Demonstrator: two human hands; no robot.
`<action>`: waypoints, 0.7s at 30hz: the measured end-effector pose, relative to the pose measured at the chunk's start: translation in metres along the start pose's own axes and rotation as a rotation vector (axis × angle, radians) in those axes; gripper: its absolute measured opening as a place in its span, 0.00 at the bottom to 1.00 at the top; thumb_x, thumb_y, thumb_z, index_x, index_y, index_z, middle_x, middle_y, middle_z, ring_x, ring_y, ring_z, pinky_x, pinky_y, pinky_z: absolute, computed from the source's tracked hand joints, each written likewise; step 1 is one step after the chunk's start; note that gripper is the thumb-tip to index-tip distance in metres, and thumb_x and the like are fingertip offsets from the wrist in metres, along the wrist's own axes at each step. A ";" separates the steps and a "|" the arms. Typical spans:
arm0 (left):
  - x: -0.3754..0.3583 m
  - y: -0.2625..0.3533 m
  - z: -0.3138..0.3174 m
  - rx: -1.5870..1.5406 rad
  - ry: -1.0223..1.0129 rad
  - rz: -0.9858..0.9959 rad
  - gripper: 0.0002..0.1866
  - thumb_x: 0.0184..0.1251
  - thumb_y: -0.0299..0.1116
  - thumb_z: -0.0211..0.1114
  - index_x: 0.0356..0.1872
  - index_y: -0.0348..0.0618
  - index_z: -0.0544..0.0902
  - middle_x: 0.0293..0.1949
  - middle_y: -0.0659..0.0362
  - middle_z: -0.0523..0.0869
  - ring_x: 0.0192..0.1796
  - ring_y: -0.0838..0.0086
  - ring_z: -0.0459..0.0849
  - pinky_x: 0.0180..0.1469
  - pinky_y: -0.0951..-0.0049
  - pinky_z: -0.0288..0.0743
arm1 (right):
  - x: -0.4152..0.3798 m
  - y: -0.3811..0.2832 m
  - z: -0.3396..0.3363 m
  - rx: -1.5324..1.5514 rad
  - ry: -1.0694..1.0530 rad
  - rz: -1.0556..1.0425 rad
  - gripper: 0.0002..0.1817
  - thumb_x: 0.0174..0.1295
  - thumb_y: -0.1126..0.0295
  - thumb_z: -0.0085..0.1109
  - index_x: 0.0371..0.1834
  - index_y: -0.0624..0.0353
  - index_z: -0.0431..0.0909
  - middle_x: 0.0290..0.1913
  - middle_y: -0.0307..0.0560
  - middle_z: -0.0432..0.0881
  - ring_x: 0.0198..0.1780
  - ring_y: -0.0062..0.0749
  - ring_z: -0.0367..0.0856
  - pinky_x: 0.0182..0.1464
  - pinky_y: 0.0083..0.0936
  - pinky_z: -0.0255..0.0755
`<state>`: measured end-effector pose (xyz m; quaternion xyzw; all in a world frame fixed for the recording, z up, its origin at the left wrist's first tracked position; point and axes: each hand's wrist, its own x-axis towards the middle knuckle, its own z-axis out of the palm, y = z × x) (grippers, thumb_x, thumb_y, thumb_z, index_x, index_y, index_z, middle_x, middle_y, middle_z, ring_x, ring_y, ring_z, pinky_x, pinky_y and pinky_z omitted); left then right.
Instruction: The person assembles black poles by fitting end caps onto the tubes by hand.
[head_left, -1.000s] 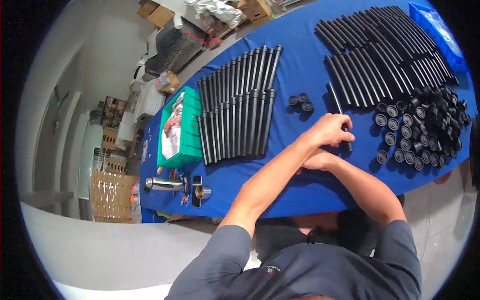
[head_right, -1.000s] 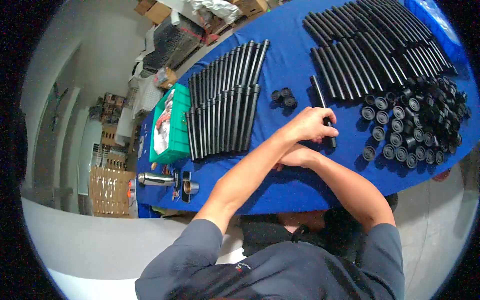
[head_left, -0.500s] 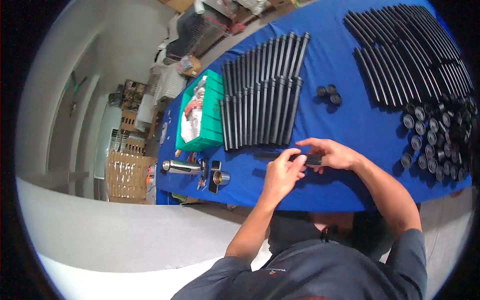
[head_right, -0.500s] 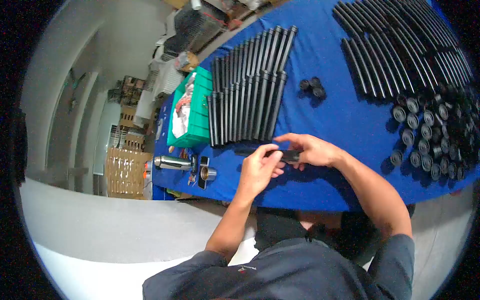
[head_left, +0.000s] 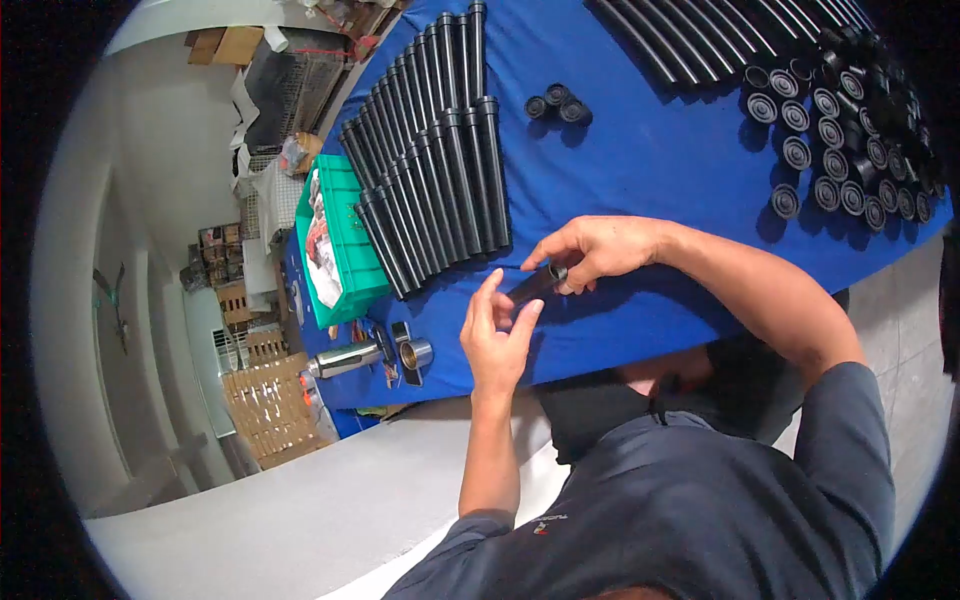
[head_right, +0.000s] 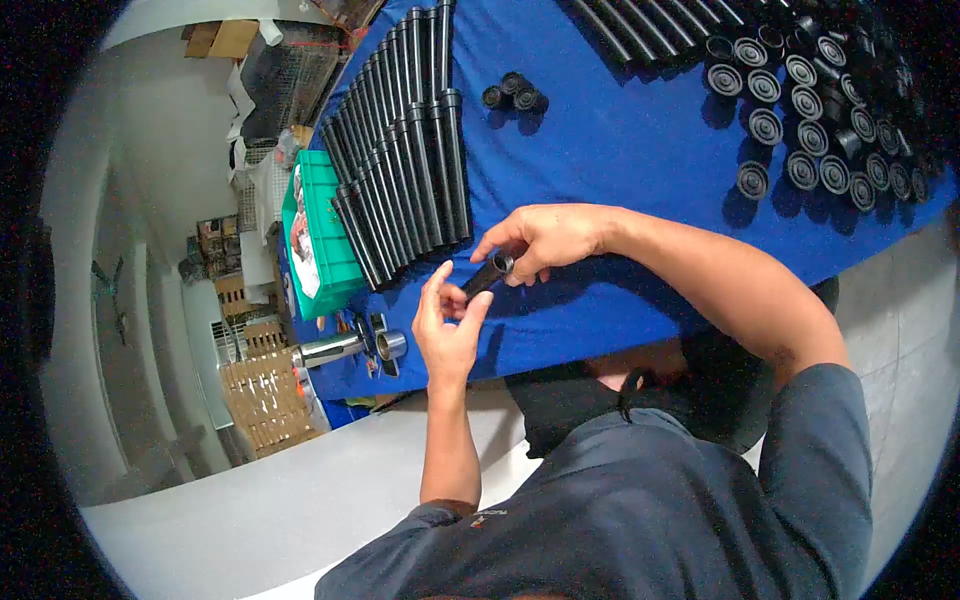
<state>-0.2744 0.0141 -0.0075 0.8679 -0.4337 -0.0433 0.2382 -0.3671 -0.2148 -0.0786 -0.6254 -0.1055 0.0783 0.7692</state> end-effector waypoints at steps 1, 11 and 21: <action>0.003 -0.003 0.002 0.066 0.024 0.128 0.35 0.53 0.30 0.82 0.63 0.38 0.77 0.44 0.55 0.84 0.45 0.69 0.85 0.44 0.69 0.80 | 0.001 0.001 -0.001 0.027 -0.003 -0.002 0.30 0.62 0.76 0.65 0.71 0.58 0.75 0.36 0.42 0.85 0.34 0.21 0.81 0.39 0.24 0.78; 0.013 -0.015 0.002 -0.284 -0.218 -0.102 0.19 0.63 0.30 0.74 0.53 0.34 0.82 0.45 0.51 0.88 0.51 0.66 0.87 0.58 0.66 0.78 | -0.001 0.002 -0.002 0.128 -0.027 -0.050 0.29 0.67 0.76 0.61 0.74 0.53 0.73 0.41 0.42 0.87 0.38 0.22 0.83 0.43 0.23 0.81; 0.010 -0.012 -0.001 -0.278 -0.128 -0.023 0.16 0.63 0.25 0.74 0.51 0.33 0.84 0.46 0.57 0.87 0.50 0.72 0.85 0.57 0.68 0.77 | -0.001 0.002 -0.004 0.005 0.028 -0.082 0.35 0.61 0.67 0.72 0.73 0.57 0.74 0.48 0.46 0.86 0.43 0.24 0.84 0.47 0.27 0.79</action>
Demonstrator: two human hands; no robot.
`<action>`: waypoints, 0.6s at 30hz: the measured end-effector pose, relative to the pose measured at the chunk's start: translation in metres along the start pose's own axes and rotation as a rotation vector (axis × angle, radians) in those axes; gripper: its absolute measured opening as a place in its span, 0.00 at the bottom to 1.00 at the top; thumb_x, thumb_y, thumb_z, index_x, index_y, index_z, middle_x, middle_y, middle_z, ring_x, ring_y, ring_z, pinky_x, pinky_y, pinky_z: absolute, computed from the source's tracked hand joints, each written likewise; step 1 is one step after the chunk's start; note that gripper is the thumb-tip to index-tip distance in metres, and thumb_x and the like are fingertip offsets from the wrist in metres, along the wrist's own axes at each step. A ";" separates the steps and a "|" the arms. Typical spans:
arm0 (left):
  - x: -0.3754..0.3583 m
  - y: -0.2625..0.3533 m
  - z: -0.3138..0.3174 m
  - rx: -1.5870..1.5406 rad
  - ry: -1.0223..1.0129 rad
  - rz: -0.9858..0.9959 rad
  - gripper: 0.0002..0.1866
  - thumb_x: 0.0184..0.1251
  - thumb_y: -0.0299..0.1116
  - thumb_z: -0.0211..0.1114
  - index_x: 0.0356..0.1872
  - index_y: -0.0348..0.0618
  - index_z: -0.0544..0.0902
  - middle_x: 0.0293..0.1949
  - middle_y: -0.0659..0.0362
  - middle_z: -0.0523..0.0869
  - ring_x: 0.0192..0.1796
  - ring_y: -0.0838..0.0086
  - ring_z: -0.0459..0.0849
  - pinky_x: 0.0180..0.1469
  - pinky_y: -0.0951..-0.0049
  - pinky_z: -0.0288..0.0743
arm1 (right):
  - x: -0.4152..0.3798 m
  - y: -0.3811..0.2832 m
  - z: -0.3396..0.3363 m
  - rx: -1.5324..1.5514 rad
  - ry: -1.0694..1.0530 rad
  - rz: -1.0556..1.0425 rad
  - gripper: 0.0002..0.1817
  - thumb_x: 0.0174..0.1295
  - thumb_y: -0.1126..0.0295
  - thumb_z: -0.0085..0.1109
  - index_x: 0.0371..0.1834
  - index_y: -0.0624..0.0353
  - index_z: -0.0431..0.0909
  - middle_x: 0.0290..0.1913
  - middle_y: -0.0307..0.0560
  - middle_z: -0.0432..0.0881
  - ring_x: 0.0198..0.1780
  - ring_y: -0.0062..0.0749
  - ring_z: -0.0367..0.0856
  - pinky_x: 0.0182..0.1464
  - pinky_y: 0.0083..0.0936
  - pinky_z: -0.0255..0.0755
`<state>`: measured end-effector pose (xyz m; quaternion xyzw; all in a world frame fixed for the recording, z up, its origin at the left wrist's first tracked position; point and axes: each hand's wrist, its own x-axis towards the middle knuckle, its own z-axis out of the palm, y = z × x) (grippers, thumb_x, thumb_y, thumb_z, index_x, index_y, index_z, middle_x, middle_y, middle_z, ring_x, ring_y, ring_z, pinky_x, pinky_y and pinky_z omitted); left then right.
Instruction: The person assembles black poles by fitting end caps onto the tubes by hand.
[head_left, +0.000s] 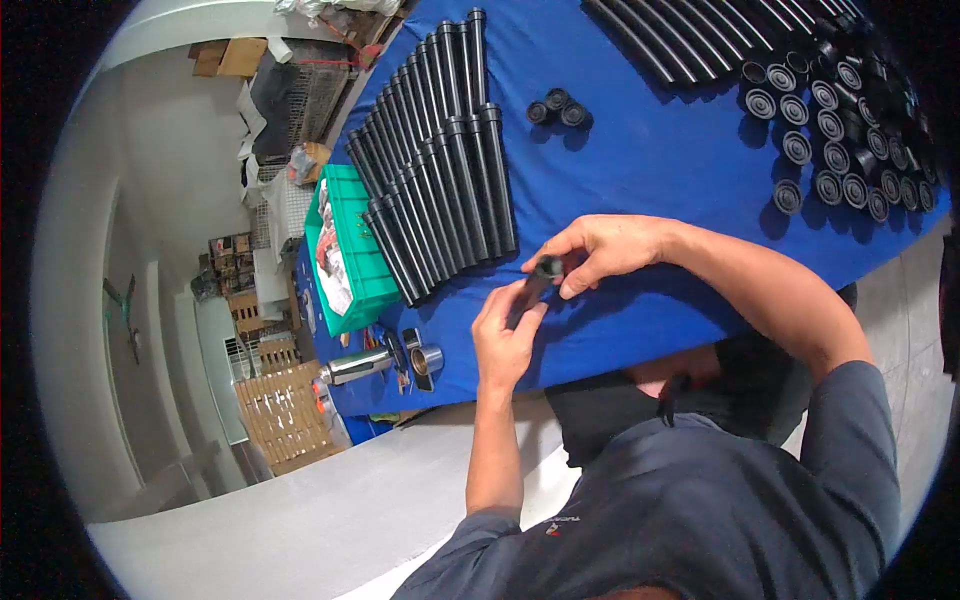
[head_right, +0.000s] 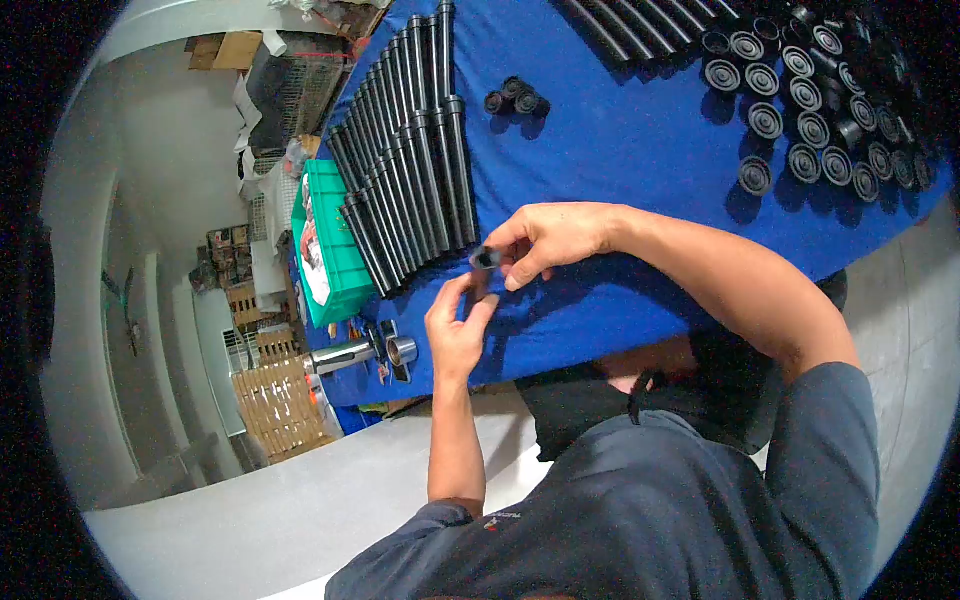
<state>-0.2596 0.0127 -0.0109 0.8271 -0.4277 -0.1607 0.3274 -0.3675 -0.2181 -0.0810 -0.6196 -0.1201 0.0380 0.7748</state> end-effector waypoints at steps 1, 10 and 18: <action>-0.003 0.001 0.000 -0.085 0.063 -0.024 0.17 0.62 0.25 0.74 0.51 0.33 0.84 0.46 0.56 0.88 0.50 0.71 0.85 0.58 0.67 0.77 | -0.001 0.000 0.001 -0.022 0.031 -0.019 0.36 0.60 0.65 0.74 0.73 0.58 0.73 0.50 0.47 0.85 0.45 0.26 0.84 0.50 0.29 0.79; -0.017 -0.031 -0.003 -1.585 0.235 -0.491 0.11 0.74 0.31 0.66 0.52 0.39 0.84 0.57 0.49 0.87 0.59 0.61 0.87 0.56 0.62 0.87 | 0.002 0.002 0.007 -0.016 -0.039 -0.031 0.38 0.61 0.69 0.72 0.74 0.65 0.68 0.43 0.46 0.84 0.39 0.26 0.83 0.42 0.25 0.79; -0.028 -0.032 0.031 -1.523 0.313 -0.805 0.18 0.76 0.49 0.63 0.46 0.42 0.84 0.43 0.56 0.90 0.47 0.66 0.90 0.44 0.71 0.87 | 0.000 -0.001 0.005 0.091 -0.121 0.030 0.30 0.68 0.76 0.59 0.75 0.55 0.70 0.47 0.48 0.87 0.42 0.26 0.84 0.46 0.26 0.80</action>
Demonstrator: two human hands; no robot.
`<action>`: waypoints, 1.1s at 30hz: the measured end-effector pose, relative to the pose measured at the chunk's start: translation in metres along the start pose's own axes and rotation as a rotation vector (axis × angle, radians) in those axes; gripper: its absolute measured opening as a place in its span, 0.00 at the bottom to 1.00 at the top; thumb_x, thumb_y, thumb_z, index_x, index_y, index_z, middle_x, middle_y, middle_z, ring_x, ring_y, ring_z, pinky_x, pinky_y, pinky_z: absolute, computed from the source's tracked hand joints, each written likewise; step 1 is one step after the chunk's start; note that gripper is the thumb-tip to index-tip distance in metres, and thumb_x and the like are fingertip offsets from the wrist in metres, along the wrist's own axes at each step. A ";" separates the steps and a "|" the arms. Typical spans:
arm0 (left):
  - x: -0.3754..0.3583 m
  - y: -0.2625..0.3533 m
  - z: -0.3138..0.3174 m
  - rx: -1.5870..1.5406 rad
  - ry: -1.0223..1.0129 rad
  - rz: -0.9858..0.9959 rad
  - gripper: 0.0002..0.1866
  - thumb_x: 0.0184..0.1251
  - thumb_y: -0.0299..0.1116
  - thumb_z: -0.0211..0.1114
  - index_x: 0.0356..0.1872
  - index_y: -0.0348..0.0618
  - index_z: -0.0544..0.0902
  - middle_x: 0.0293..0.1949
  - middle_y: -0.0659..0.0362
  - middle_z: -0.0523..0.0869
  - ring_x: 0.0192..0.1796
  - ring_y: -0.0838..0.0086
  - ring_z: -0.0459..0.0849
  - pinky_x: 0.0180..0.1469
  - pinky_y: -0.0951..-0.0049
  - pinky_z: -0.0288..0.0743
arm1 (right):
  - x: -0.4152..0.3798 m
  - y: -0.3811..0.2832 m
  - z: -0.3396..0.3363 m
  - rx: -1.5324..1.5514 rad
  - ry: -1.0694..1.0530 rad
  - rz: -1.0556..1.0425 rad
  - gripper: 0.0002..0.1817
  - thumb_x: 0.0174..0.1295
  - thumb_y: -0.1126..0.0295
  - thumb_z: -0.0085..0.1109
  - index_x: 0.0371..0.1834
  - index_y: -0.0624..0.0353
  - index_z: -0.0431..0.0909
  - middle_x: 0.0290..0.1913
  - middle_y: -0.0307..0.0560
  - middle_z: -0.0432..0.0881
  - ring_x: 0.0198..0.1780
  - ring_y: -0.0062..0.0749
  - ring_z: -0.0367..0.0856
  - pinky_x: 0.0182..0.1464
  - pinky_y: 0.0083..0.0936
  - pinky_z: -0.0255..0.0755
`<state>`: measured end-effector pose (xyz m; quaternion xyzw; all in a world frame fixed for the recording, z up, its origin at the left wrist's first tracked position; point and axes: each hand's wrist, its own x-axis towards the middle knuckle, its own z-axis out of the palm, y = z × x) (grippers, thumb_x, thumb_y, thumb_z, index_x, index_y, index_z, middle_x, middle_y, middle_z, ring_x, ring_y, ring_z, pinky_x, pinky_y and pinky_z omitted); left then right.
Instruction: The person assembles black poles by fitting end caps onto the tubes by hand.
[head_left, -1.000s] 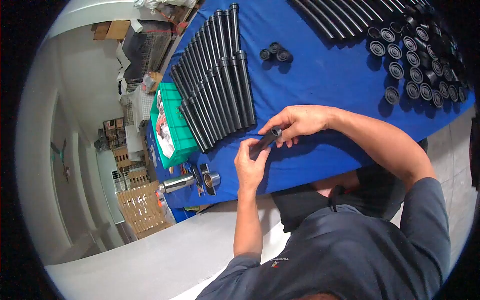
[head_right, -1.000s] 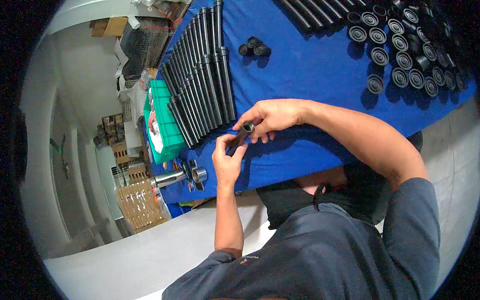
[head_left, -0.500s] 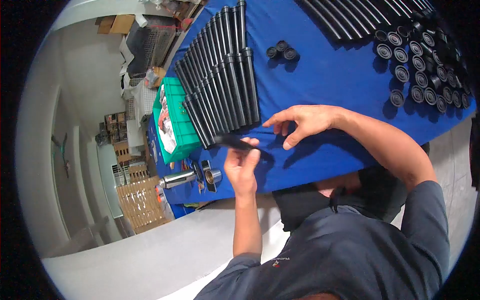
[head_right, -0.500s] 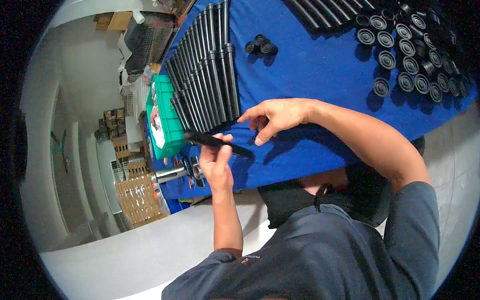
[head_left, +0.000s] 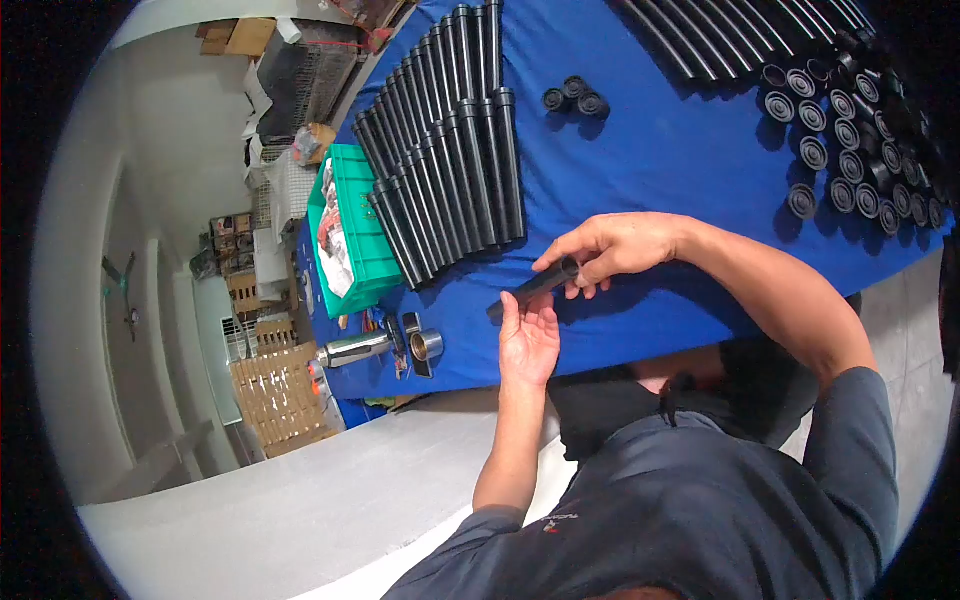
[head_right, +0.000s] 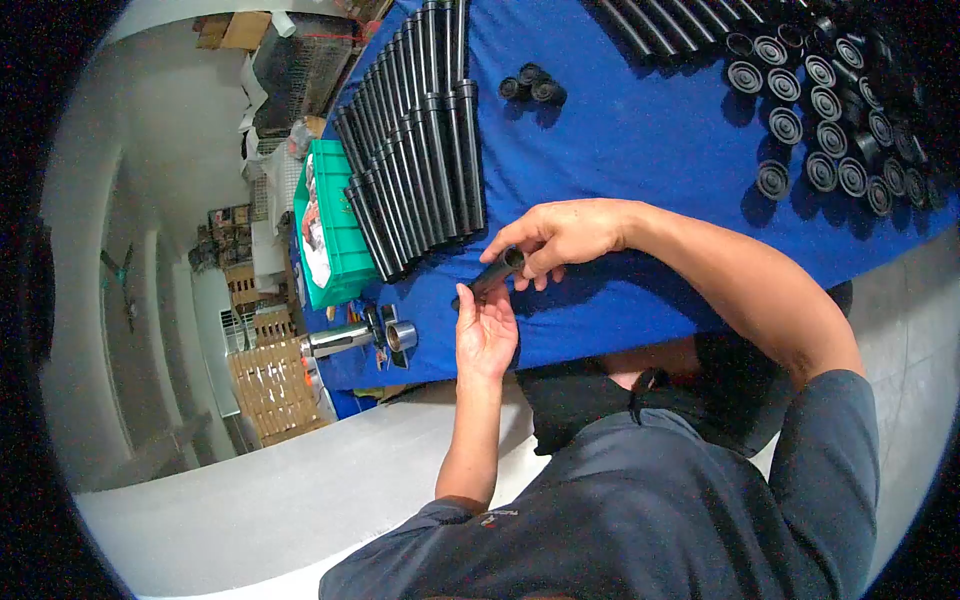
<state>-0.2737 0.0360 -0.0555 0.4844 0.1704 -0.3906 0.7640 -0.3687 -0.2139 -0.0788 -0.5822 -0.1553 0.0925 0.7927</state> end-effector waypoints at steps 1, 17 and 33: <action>-0.007 -0.002 0.007 0.063 0.010 -0.022 0.20 0.76 0.51 0.62 0.45 0.43 0.84 0.41 0.56 0.90 0.44 0.67 0.90 0.42 0.71 0.87 | 0.000 0.001 0.000 0.011 0.005 -0.006 0.30 0.68 0.76 0.58 0.76 0.54 0.70 0.47 0.48 0.88 0.42 0.26 0.84 0.46 0.27 0.80; 0.027 -0.032 0.010 -0.335 -0.464 -0.087 0.20 0.72 0.35 0.68 0.61 0.39 0.80 0.59 0.51 0.85 0.60 0.62 0.85 0.57 0.65 0.88 | -0.001 -0.004 -0.001 -0.021 0.128 -0.043 0.28 0.61 0.73 0.69 0.67 0.55 0.80 0.34 0.38 0.85 0.33 0.19 0.79 0.39 0.22 0.76; 0.006 -0.038 0.030 -0.240 -0.565 -0.103 0.20 0.69 0.44 0.71 0.58 0.46 0.84 0.56 0.55 0.88 0.58 0.64 0.86 0.60 0.59 0.83 | 0.000 -0.006 -0.001 -0.015 0.122 -0.053 0.26 0.62 0.69 0.72 0.65 0.57 0.81 0.37 0.37 0.85 0.36 0.18 0.80 0.41 0.22 0.77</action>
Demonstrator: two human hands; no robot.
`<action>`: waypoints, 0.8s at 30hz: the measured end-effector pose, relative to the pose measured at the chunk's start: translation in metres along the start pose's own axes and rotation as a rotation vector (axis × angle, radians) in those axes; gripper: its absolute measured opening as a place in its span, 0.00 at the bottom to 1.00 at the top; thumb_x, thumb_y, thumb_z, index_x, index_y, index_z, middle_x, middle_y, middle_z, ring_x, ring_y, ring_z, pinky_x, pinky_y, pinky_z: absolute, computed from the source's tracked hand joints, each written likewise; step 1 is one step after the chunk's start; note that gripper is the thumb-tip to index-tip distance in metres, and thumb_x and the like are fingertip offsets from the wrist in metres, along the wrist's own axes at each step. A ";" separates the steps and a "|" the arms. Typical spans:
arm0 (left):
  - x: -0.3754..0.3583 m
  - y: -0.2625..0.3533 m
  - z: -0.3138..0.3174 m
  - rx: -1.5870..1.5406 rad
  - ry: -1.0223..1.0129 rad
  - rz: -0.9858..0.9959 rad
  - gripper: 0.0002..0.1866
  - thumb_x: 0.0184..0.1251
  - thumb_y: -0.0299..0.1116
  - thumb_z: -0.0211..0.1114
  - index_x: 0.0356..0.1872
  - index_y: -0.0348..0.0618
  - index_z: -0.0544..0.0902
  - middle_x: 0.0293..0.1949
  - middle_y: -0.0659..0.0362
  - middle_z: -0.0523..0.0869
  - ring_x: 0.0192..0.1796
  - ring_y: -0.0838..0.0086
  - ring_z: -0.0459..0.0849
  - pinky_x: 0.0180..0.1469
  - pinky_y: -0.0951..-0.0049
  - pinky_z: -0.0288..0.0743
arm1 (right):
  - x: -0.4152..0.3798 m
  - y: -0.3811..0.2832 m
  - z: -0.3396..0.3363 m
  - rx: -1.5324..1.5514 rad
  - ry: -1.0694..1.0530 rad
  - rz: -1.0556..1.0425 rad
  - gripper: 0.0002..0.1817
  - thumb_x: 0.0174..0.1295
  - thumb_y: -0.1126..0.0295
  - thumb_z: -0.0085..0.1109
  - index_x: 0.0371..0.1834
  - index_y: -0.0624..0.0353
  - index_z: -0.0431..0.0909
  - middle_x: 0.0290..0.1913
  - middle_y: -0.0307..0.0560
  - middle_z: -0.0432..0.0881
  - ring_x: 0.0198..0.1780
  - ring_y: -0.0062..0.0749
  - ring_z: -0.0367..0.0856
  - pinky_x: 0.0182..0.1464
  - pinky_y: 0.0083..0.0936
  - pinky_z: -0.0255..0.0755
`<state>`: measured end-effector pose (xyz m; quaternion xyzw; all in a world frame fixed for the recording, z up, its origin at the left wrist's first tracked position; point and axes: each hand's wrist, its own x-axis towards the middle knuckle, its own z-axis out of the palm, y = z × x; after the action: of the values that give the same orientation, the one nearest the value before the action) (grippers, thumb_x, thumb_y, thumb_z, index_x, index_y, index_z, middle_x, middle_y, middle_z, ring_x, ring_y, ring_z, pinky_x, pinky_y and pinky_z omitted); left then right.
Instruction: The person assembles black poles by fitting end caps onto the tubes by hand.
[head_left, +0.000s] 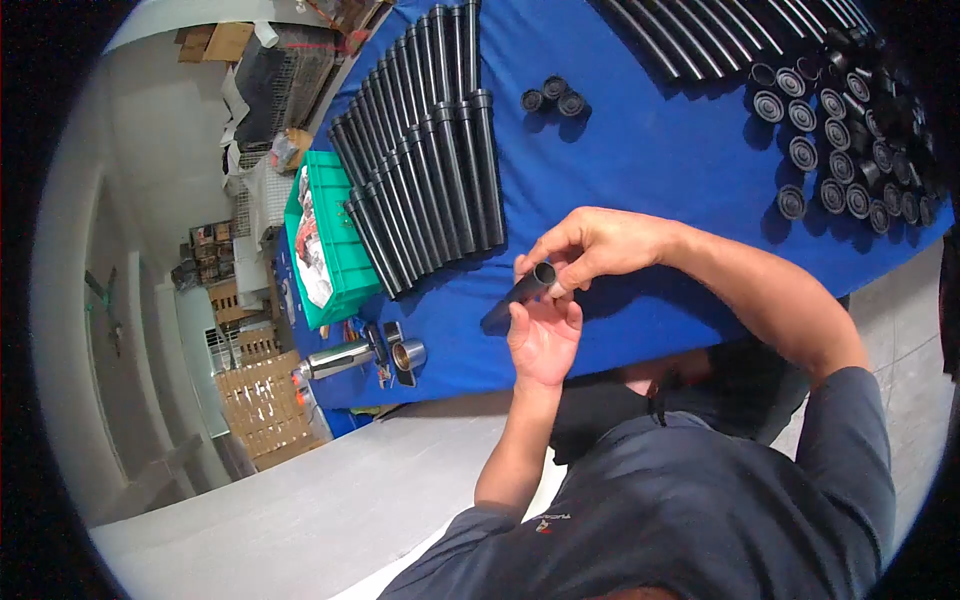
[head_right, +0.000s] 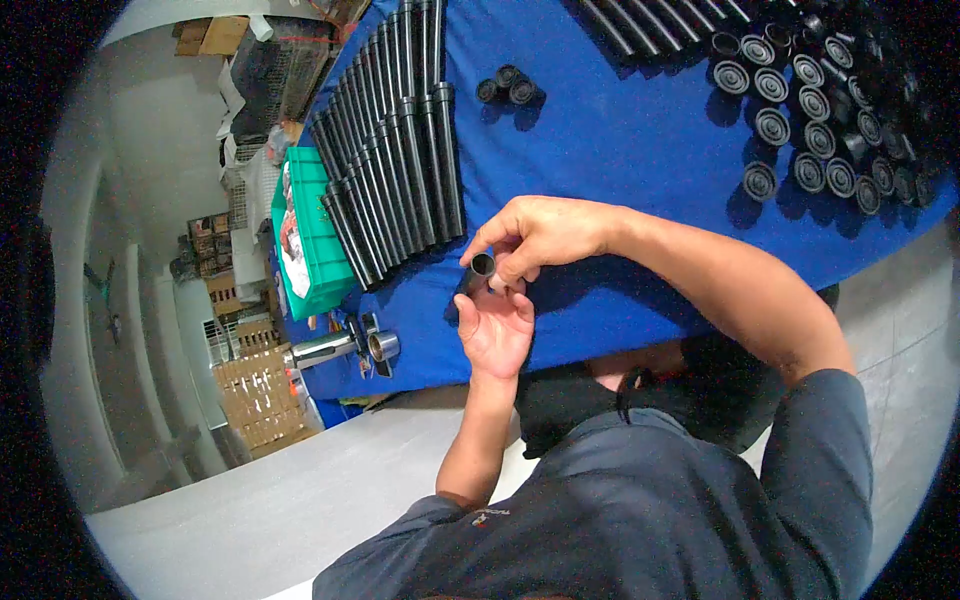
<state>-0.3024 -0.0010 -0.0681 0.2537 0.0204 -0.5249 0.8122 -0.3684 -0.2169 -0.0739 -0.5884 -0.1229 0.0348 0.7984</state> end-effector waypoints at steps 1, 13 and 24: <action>0.005 0.006 -0.013 -0.018 -0.010 -0.008 0.20 0.68 0.35 0.72 0.61 0.55 0.84 0.58 0.54 0.87 0.63 0.63 0.84 0.65 0.55 0.81 | 0.000 0.001 -0.002 -0.013 0.021 -0.010 0.26 0.62 0.69 0.72 0.65 0.57 0.81 0.36 0.37 0.85 0.36 0.19 0.80 0.40 0.22 0.76; 0.035 0.024 -0.042 0.121 -0.251 0.029 0.22 0.65 0.16 0.65 0.57 0.52 0.84 0.71 0.50 0.77 0.74 0.55 0.73 0.73 0.43 0.71 | -0.012 0.003 -0.058 -1.487 0.861 -0.053 0.27 0.63 0.58 0.67 0.67 0.42 0.79 0.81 0.65 0.53 0.81 0.60 0.53 0.79 0.56 0.50; 0.035 0.025 -0.042 0.059 -0.222 0.026 0.23 0.61 0.14 0.65 0.55 0.52 0.85 0.70 0.50 0.78 0.74 0.55 0.73 0.73 0.42 0.70 | -0.008 0.007 -0.064 -1.469 0.815 -0.022 0.30 0.63 0.65 0.68 0.70 0.53 0.75 0.76 0.69 0.60 0.74 0.62 0.65 0.75 0.46 0.62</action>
<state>-0.2554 -0.0037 -0.1055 0.2182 -0.0885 -0.5394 0.8084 -0.3603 -0.2759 -0.0995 -0.9240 0.1779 -0.2770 0.1946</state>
